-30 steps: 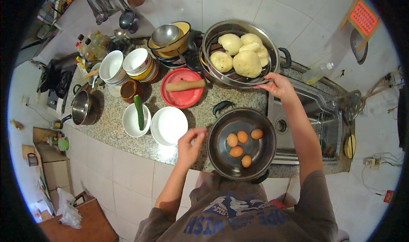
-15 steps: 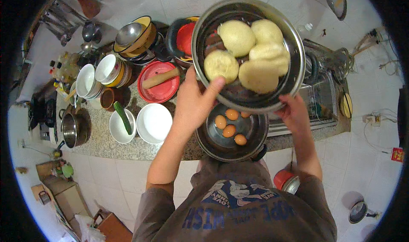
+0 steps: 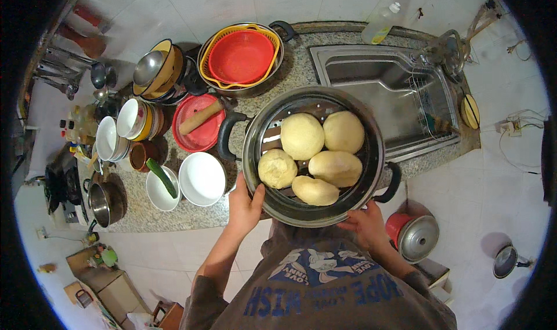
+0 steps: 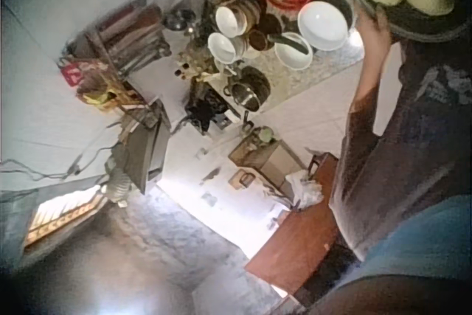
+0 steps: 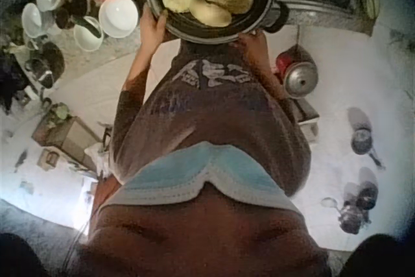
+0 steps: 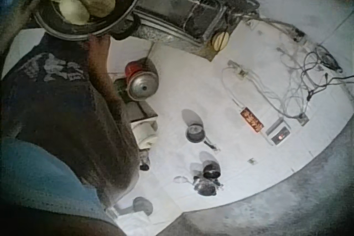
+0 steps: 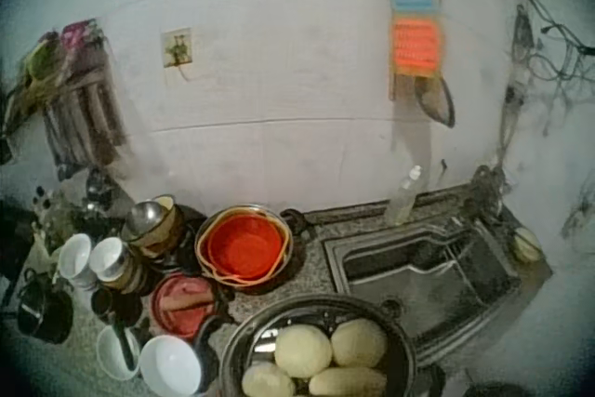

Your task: The person arranges dough balls in a steamer basket by hand, moves the basket onto a stovetop burner, and covers it with a lid. They then wipe the stovetop with a cloth and rinse the cloth under a faucet in a sink.

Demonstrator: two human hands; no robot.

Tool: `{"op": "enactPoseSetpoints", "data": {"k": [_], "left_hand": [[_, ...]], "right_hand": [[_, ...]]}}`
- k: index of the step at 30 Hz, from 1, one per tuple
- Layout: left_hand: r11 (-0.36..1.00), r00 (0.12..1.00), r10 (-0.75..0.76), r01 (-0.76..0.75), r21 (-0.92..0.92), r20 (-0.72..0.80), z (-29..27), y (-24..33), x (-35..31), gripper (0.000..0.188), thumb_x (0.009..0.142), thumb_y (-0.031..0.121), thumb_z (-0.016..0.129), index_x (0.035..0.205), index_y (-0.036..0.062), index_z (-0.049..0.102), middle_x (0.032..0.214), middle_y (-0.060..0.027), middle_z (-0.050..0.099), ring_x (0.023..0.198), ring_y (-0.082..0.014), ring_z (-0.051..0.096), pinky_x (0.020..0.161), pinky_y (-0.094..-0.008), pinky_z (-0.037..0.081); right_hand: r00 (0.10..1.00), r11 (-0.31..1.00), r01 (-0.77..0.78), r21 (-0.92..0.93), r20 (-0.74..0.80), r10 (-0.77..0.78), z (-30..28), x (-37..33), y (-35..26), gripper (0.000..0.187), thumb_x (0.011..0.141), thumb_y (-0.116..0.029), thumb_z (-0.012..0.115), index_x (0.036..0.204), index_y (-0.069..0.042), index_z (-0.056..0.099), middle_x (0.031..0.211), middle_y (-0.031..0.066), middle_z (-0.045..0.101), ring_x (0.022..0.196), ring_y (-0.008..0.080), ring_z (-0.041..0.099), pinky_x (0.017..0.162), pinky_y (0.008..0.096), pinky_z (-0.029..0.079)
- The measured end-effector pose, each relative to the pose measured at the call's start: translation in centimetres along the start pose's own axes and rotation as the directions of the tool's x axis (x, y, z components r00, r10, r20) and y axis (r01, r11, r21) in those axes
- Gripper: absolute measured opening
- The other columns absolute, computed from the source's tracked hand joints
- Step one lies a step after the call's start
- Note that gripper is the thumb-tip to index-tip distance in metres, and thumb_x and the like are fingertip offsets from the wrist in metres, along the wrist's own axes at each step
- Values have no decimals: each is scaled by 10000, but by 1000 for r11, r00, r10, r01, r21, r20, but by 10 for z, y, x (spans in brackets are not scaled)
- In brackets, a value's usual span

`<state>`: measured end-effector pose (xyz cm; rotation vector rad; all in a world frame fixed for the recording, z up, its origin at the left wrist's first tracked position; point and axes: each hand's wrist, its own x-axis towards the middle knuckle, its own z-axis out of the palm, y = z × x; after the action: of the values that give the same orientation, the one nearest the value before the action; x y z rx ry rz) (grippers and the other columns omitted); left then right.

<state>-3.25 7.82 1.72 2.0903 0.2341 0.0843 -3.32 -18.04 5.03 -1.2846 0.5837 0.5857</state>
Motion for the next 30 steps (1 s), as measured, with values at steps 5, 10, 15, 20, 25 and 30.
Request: {"op": "enactPoseSetpoints", "data": {"k": [5, 10, 15, 20, 25, 30], "left_hand": [[992, 987, -122, 123, -4, 102, -8, -11, -1, 322, 794, 80, 522, 1088, -18, 431, 786, -152, 584, 697, -223, 572, 634, -312, 447], [998, 991, -44, 37, 57, 128, -3, -25, 3, 328, 794, 77, 512, 1093, -25, 426, 726, -213, 586, 642, -329, 603, 556, -371, 462], [998, 992, -38, 31, 56, 117, 4, -31, 9, 318, 785, 80, 513, 1079, -15, 436, 764, -231, 587, 708, -382, 589, 592, -392, 461], [995, 990, -78, 71, 67, 120, 6, -31, 13, 280, 790, 93, 518, 1033, -16, 431, 715, -245, 566, 682, -412, 565, 564, -433, 441], [989, 992, -65, 50, 137, 109, 7, -33, 14, 280, 796, 97, 516, 1037, -19, 432, 724, -252, 566, 685, -417, 560, 563, -439, 440], [993, 994, -25, 13, 117, 106, 6, -33, 14, 341, 810, 168, 557, 1063, -23, 433, 714, -236, 572, 682, -401, 566, 567, -433, 439]], "right_hand": [[981, 984, -181, -11, 76, 181, -13, 9, 15, 244, 822, -42, 473, 1055, 31, 484, 994, 137, 576, 846, 245, 604, 688, 335, 546], [967, 967, -249, 55, 71, 245, -18, 16, 31, 216, 835, -46, 458, 1025, 46, 502, 962, 142, 589, 822, 241, 615, 686, 321, 544], [971, 975, -224, 6, 89, 222, -16, 24, 24, 209, 843, -52, 448, 1014, 47, 519, 960, 138, 593, 821, 235, 615, 686, 307, 540], [974, 980, -197, -35, 103, 200, -20, 30, 31, 221, 848, -64, 443, 1032, 35, 516, 959, 140, 598, 814, 220, 617, 680, 303, 536], [966, 969, -190, -157, 146, 213, -20, 28, 25, 225, 859, -87, 442, 1043, 27, 504, 924, 148, 605, 787, 214, 624, 658, 301, 533], [923, 825, -146, -546, 225, 312, -33, 29, 0, 232, 865, -164, 487, 961, 42, 533, 789, 119, 610, 668, 181, 621, 580, 277, 523]]}}
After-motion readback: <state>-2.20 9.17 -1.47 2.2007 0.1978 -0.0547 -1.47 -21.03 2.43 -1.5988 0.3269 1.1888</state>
